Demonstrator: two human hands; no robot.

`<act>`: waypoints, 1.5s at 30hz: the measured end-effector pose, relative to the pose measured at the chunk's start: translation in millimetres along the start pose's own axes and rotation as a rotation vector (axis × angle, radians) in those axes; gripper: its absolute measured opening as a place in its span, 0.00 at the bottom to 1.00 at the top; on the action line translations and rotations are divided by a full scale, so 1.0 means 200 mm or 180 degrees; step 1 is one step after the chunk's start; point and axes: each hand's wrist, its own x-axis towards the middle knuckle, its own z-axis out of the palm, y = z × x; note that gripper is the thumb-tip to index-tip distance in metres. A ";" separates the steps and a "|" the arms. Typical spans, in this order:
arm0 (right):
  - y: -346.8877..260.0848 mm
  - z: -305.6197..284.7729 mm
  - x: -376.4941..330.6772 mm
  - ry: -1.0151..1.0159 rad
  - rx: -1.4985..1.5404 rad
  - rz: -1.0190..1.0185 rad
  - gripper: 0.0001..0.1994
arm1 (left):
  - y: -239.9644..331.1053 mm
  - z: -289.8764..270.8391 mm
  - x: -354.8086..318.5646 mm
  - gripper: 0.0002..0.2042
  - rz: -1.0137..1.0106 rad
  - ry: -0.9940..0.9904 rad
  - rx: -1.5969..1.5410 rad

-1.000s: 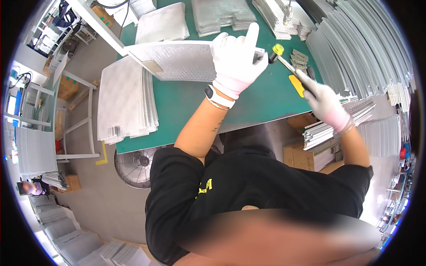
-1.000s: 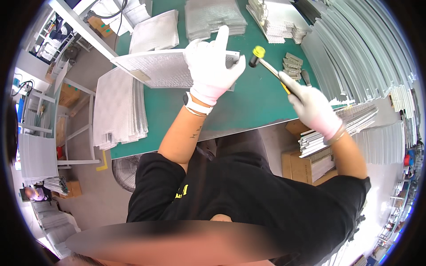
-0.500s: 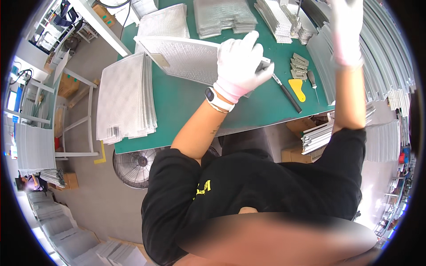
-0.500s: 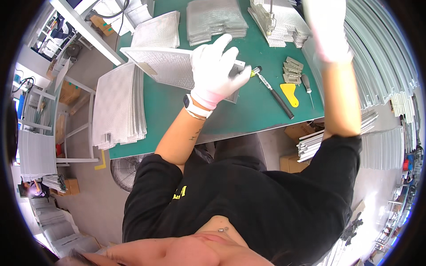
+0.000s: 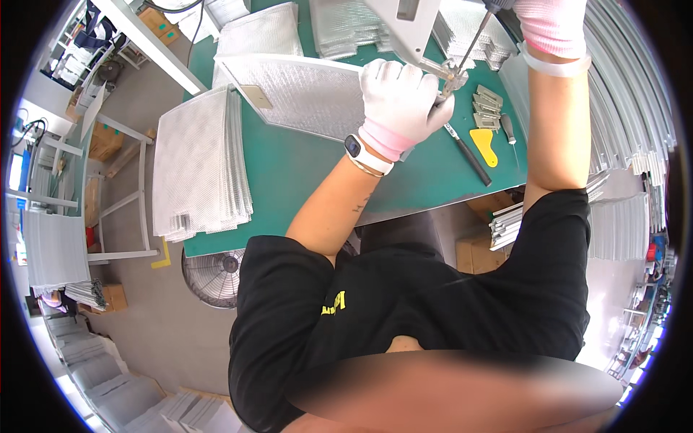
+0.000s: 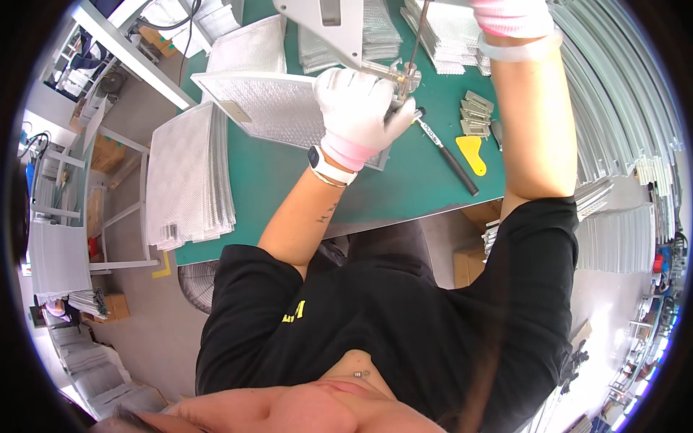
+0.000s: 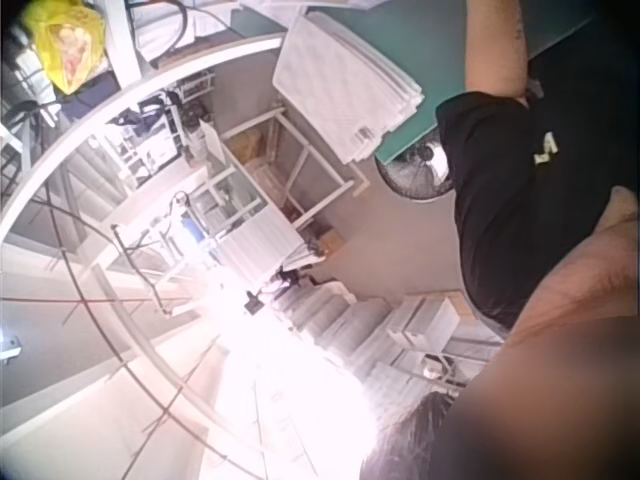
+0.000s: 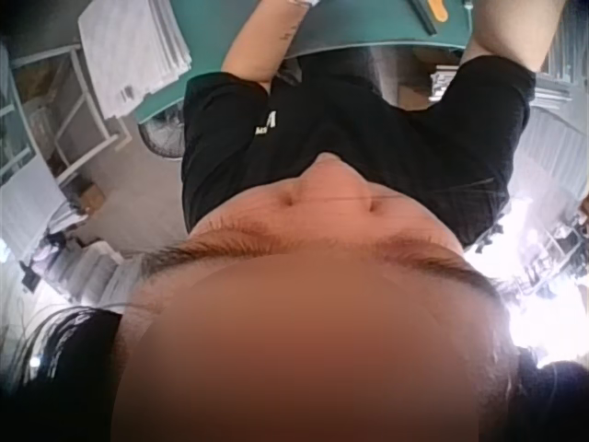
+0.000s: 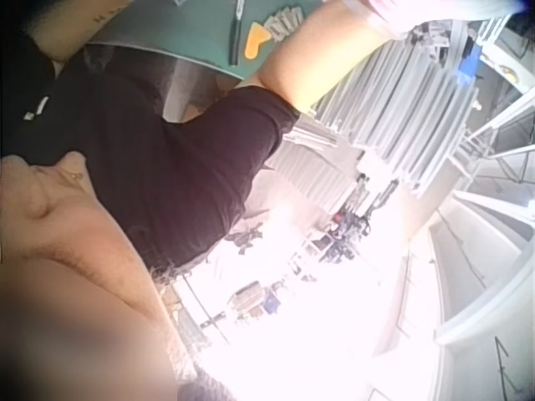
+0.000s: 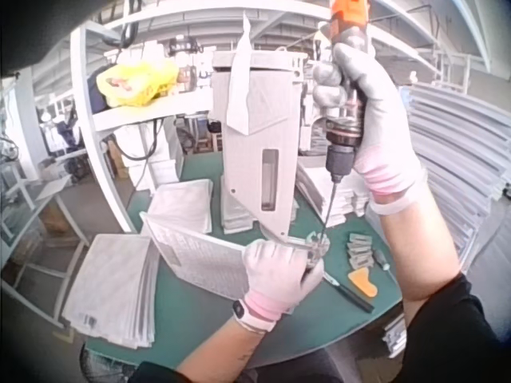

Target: Assembling metal mesh filters by attaching components using a hammer and a power drill.

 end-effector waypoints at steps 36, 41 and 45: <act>0.44 -0.24 0.02 -0.0498 0.0100 0.0002 0.19 | -0.04 -0.04 0.02 0.10 -0.0078 -0.0281 -0.0854; 0.43 -0.34 -0.02 -0.0795 0.0486 0.0103 0.16 | -0.02 -0.04 0.01 0.10 0.0050 -0.0237 -0.0938; 0.48 -0.42 0.00 -0.0691 0.0811 0.0255 0.16 | -0.03 -0.05 -0.03 0.08 -0.0158 -0.0318 -0.1097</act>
